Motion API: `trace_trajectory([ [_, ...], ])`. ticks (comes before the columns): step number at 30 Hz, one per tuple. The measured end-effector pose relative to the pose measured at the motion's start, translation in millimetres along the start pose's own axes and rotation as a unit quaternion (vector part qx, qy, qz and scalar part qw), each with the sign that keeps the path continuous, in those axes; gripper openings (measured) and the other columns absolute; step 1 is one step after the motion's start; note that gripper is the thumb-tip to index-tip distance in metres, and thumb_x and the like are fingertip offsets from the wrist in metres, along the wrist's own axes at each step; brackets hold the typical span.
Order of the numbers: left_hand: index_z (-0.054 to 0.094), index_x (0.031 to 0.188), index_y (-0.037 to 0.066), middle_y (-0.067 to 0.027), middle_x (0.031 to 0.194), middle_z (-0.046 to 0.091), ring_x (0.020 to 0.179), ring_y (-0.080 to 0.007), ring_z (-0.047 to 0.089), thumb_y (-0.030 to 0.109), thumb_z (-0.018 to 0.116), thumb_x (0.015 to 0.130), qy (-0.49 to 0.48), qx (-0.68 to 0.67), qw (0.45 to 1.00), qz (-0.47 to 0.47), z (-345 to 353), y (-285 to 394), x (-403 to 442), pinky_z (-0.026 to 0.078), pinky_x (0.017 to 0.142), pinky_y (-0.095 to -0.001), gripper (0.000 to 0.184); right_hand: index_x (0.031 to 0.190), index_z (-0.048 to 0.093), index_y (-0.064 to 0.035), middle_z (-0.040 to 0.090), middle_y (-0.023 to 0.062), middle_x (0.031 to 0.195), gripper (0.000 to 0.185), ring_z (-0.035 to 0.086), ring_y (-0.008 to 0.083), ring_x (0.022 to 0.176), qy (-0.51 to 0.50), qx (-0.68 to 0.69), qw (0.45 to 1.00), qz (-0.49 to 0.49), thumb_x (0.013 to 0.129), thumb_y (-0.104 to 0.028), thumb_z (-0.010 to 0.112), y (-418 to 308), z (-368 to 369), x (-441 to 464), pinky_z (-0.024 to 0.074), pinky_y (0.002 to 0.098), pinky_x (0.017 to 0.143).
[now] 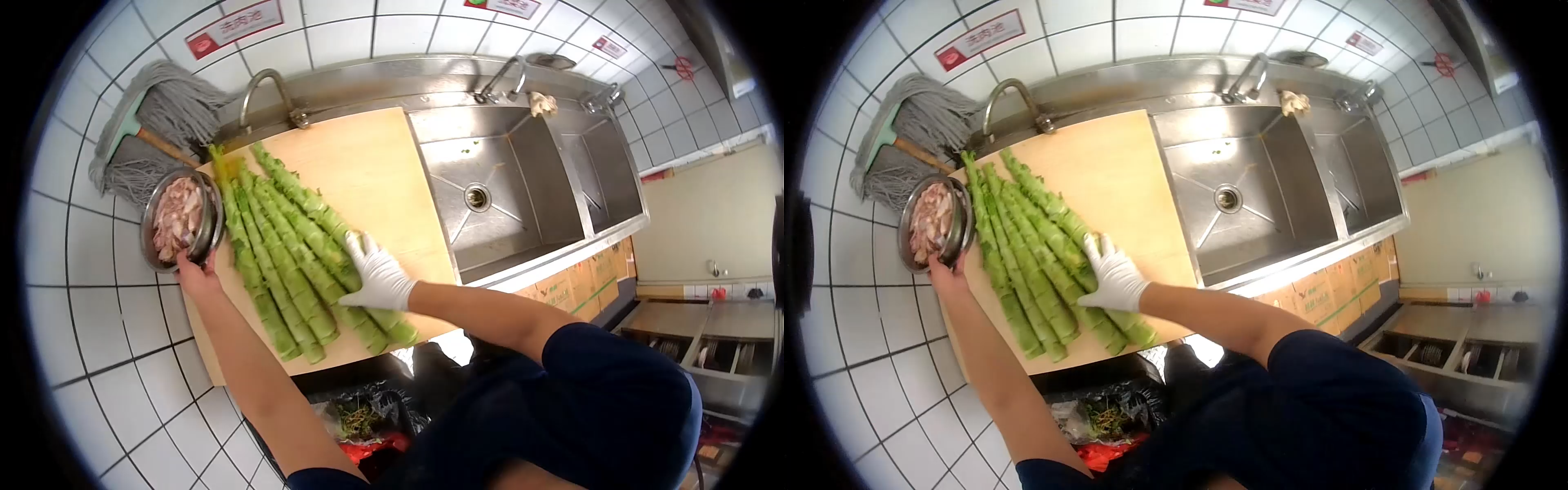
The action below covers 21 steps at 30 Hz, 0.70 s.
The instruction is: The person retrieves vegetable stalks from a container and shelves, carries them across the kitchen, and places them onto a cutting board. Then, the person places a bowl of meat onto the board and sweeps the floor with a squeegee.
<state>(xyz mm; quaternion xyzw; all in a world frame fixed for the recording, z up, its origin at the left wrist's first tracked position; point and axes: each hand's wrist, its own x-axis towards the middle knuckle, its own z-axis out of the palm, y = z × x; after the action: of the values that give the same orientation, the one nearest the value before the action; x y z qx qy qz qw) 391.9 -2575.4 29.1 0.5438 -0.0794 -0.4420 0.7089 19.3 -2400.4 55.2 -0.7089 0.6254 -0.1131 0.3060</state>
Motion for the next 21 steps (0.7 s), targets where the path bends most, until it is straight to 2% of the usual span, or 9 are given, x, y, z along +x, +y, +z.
trace_trajectory([
  [5,0.031,0.15,0.01,-0.0175,0.152,0.038,0.136,-0.04,0.044,0.026,0.07,0.094,-0.078,0.039,0.996,-0.001,17,7,-3,0.052,0.104,-0.058,0.071,0.154,0.014,0.0084,0.025,0.0404,0.147,0.118,0.036,0.0525,0.134,0.045,0.085,0.995,0.037,0.072,-0.039,0.085,-42,37,-20,0.0369,0.0476,0.113],
  [6,0.024,0.157,0.01,-0.0182,0.158,0.032,0.145,-0.0375,0.034,0.036,0.071,0.095,0.015,0.109,0.994,-0.007,47,21,-62,0.04,0.115,-0.0553,0.082,0.153,0.014,0.0086,0.025,0.0407,0.147,0.116,0.034,0.0527,0.136,0.054,0.093,0.994,0.033,0.073,-0.036,0.085,-46,47,-20,0.0352,0.0475,0.114],
  [7,0.022,0.158,0.009,-0.0189,0.16,0.03,0.146,-0.0371,0.032,0.037,0.069,0.096,-0.016,0.172,0.985,0.023,44,16,-75,0.037,0.116,-0.0537,0.083,0.153,0.015,0.0089,0.024,0.041,0.147,0.114,0.032,0.053,0.137,0.063,0.104,0.992,0.025,0.074,-0.034,0.084,-47,52,-19,0.0336,0.0475,0.115],
  [9,0.019,0.16,0.006,-0.0203,0.163,0.026,0.148,-0.0362,0.03,0.039,0.066,0.098,-0.071,0.299,0.948,0.088,13,10,-97,0.031,0.12,-0.0503,0.085,0.153,0.014,0.0091,0.022,0.0415,0.149,0.111,0.029,0.0536,0.139,0.052,0.123,0.991,0.01,0.076,-0.034,0.082,-45,54,-19,0.0306,0.0479,0.117],
  [11,0.02,0.16,0.001,-0.0226,0.164,0.022,0.15,-0.0364,0.027,0.038,0.062,0.101,-0.08,0.526,0.804,0.265,-30,3,-139,0.023,0.122,-0.0454,0.081,0.154,0.014,0.009,0.02,0.0423,0.151,0.109,0.026,0.0542,0.142,-0.004,0.141,0.99,-0.014,0.079,-0.036,0.079,-42,43,-18,0.0287,0.0475,0.119],
  [13,0.021,0.158,-0.003,-0.0247,0.163,0.024,0.151,-0.0378,0.026,0.034,0.059,0.103,-0.057,0.503,0.802,0.318,-54,3,-228,0.023,0.122,-0.044,0.076,0.155,0.014,0.0086,0.019,0.0433,0.153,0.106,0.021,0.0549,0.145,-0.106,0.146,0.982,-0.061,0.082,-0.039,0.075,-21,10,-13,0.0279,0.0462,0.12],
  [15,0.022,0.158,-0.003,-0.0252,0.162,0.025,0.151,-0.0378,0.025,0.031,0.057,0.104,-0.009,0.546,0.77,0.332,-101,2,-307,0.023,0.121,-0.0443,0.073,0.156,0.02,0.0051,0.021,0.0382,0.156,0.1,0.021,0.051,0.147,-0.005,0.088,0.987,-0.138,0.085,-0.042,0.072,18,12,-24,0.027,0.0466,0.121],
  [17,0.023,0.157,-0.003,-0.0256,0.162,0.026,0.151,-0.0389,0.025,0.032,0.058,0.104,0.081,0.557,0.778,0.28,-178,-21,-375,0.023,0.121,-0.0448,0.073,0.156,0.025,0.0017,0.027,0.0341,0.156,0.094,0.026,0.0475,0.147,0.041,0.074,0.977,-0.195,0.085,-0.038,0.073,60,-22,-46,0.0272,0.0474,0.121],
  [21,0.03,0.153,-0.005,-0.0325,0.157,0.029,0.146,-0.0454,0.029,0.029,0.064,0.098,0.195,0.653,0.726,0.089,-308,-97,-552,0.025,0.121,-0.0489,0.074,0.154,0.031,0.0021,0.029,0.0346,0.155,0.088,0.029,0.0476,0.146,-0.002,0.063,0.98,-0.19,0.085,-0.033,0.073,140,-93,-92,0.031,0.0481,0.119],
])
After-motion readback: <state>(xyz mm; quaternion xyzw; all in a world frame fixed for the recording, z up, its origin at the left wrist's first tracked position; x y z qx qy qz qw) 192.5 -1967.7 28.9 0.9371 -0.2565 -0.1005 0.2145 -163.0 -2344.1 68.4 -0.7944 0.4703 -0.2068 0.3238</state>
